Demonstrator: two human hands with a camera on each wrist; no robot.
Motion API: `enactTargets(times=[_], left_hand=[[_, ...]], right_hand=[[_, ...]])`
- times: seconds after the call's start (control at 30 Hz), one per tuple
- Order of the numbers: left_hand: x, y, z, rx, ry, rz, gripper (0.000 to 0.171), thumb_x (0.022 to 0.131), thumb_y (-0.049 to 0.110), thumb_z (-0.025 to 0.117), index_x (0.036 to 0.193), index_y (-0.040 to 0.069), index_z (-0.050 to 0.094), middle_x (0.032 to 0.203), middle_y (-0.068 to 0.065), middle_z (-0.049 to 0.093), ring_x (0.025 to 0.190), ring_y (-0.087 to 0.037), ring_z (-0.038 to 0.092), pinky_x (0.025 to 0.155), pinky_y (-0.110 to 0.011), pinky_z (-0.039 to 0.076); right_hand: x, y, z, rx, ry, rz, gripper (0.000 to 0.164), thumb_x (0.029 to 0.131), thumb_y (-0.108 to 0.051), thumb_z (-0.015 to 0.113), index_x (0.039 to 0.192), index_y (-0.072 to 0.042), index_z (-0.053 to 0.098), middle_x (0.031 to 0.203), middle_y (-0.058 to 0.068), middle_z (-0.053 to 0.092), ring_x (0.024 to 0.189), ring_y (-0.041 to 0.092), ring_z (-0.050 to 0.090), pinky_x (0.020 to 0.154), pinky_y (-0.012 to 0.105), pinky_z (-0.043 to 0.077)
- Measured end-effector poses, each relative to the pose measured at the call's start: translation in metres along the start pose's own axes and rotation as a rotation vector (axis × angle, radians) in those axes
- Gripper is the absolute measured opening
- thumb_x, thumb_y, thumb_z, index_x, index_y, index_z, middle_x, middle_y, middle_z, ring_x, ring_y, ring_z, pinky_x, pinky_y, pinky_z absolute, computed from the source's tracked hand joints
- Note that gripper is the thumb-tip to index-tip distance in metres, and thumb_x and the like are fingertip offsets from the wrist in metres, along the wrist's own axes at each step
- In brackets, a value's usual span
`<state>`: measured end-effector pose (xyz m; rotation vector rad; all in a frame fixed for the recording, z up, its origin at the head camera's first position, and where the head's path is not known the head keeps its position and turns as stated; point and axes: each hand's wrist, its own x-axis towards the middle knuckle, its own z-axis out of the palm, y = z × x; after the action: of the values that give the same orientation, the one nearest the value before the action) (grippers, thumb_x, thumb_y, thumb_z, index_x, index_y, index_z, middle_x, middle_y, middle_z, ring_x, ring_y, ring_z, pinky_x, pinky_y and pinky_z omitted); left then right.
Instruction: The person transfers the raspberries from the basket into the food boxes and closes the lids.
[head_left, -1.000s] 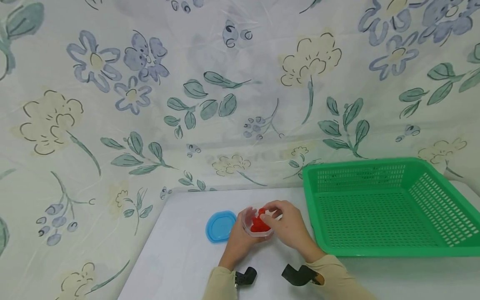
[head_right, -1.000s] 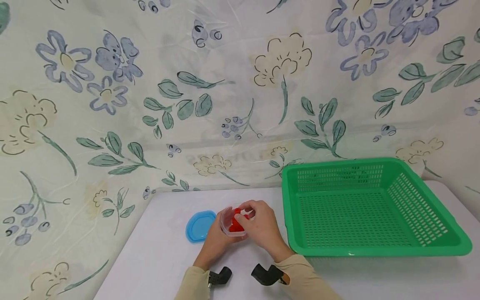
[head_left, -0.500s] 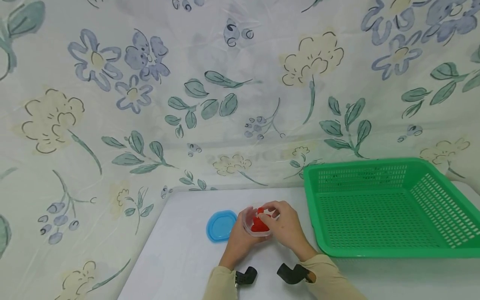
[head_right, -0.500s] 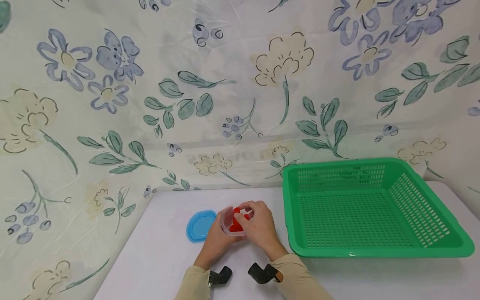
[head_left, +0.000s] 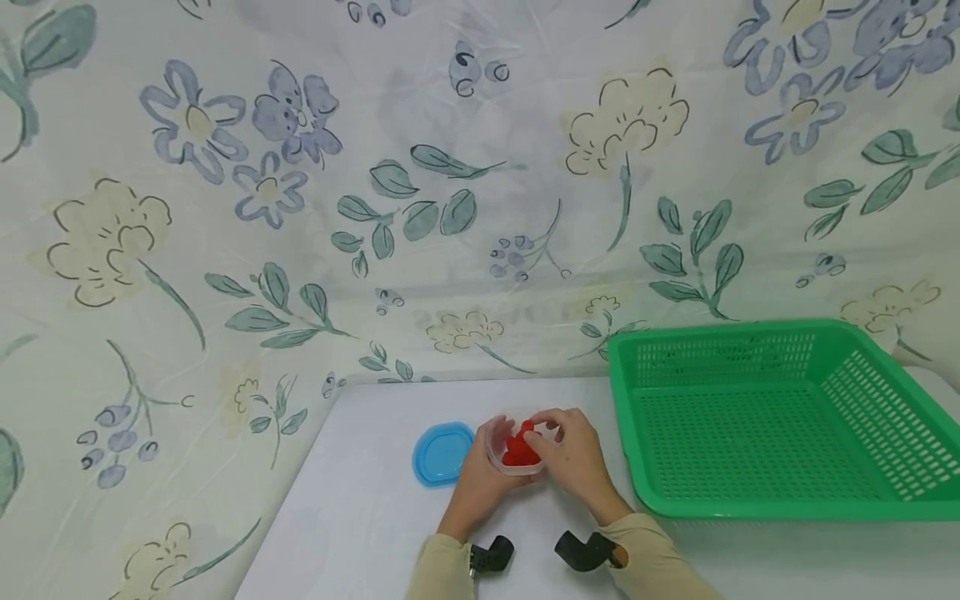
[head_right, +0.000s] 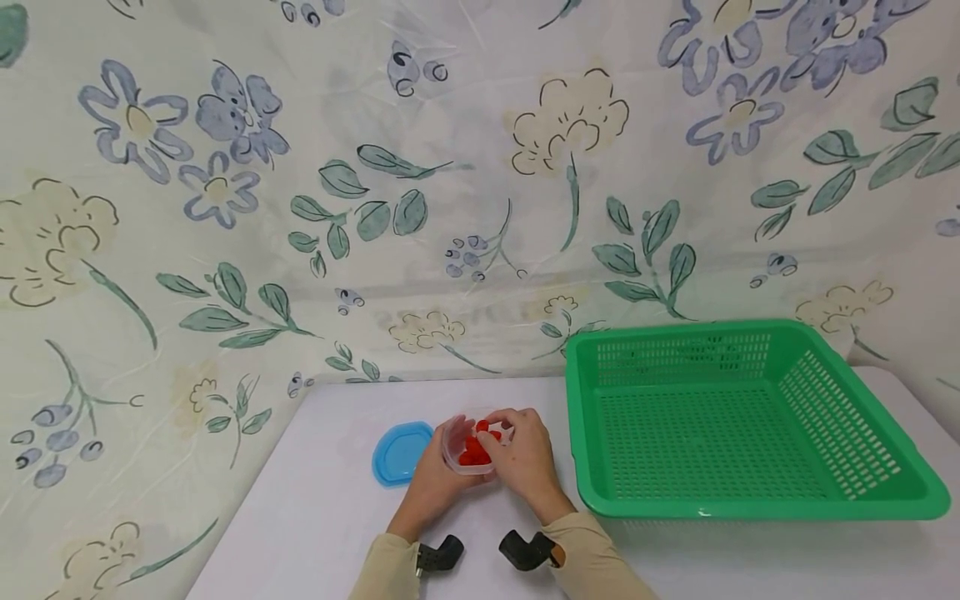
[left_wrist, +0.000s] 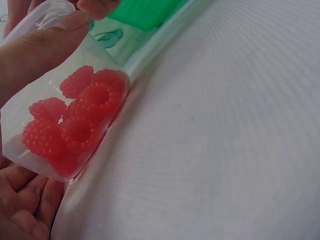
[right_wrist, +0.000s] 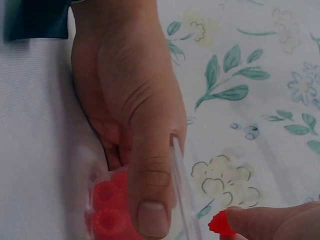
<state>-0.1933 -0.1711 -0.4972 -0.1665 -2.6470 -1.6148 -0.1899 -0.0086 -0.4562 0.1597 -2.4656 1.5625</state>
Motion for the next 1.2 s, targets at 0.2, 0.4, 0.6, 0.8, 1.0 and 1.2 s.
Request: enactTargets(times=[0.2, 0.4, 0.6, 0.8, 1.0, 1.2], left_hand=[[0.0004, 0.0009, 0.0001, 0.015, 0.001, -0.002, 0.096, 0.071, 0.035, 0.092, 0.149, 0.014, 0.039, 0.145, -0.006, 0.053, 0.132, -0.03, 0.048, 0.097, -0.048, 0.053], [0.0002, 0.0018, -0.0002, 0.008, -0.006, 0.001, 0.095, 0.072, 0.034, 0.091, 0.149, 0.013, 0.039, 0.145, -0.006, 0.053, 0.133, -0.03, 0.048, 0.101, -0.049, 0.051], [0.0, 0.0015, -0.0001, 0.0, -0.01, 0.007, 0.095, 0.073, 0.033, 0.091, 0.149, 0.013, 0.038, 0.146, -0.006, 0.053, 0.133, -0.029, 0.048, 0.104, -0.049, 0.048], [0.0006, -0.0003, 0.0004, 0.004, -0.006, 0.003, 0.096, 0.073, 0.035, 0.091, 0.15, 0.013, 0.038, 0.146, -0.006, 0.052, 0.134, -0.03, 0.047, 0.103, -0.05, 0.049], [0.0022, -0.0019, 0.0006, 0.015, -0.003, 0.008, 0.103, 0.073, 0.031, 0.091, 0.154, 0.009, 0.031, 0.147, -0.008, 0.052, 0.135, -0.033, 0.046, 0.104, -0.055, 0.046], [0.0025, 0.0005, -0.0003, 0.005, -0.007, -0.008, 0.116, 0.072, 0.032, 0.091, 0.159, 0.009, 0.017, 0.15, -0.009, 0.049, 0.138, -0.034, 0.042, 0.107, -0.059, 0.042]], right_hand=[[0.0005, 0.0038, 0.0035, 0.001, 0.019, 0.023, 0.021, 0.086, -0.014, 0.077, 0.105, -0.006, 0.073, 0.101, 0.016, 0.06, 0.087, 0.024, 0.05, 0.063, 0.029, 0.047], [0.0019, 0.0065, 0.0042, -0.004, 0.025, 0.039, 0.019, 0.085, -0.012, 0.076, 0.103, -0.006, 0.073, 0.101, 0.015, 0.059, 0.088, 0.024, 0.05, 0.064, 0.03, 0.046], [0.003, 0.0083, 0.0042, -0.005, 0.021, 0.049, 0.02, 0.085, -0.011, 0.076, 0.104, -0.006, 0.073, 0.099, 0.013, 0.058, 0.087, 0.023, 0.049, 0.064, 0.03, 0.045], [0.0037, 0.0083, 0.0045, -0.002, 0.016, 0.045, 0.02, 0.085, -0.009, 0.076, 0.104, -0.005, 0.073, 0.098, 0.012, 0.058, 0.085, 0.022, 0.049, 0.064, 0.029, 0.043], [0.0039, 0.0089, 0.0057, -0.004, 0.012, 0.052, 0.021, 0.085, -0.01, 0.078, 0.104, -0.005, 0.073, 0.098, 0.011, 0.057, 0.085, 0.023, 0.05, 0.062, 0.027, 0.045], [0.0037, 0.0092, 0.0059, -0.003, 0.011, 0.056, 0.021, 0.085, -0.01, 0.078, 0.105, -0.006, 0.073, 0.098, 0.01, 0.057, 0.086, 0.024, 0.05, 0.061, 0.027, 0.046]])
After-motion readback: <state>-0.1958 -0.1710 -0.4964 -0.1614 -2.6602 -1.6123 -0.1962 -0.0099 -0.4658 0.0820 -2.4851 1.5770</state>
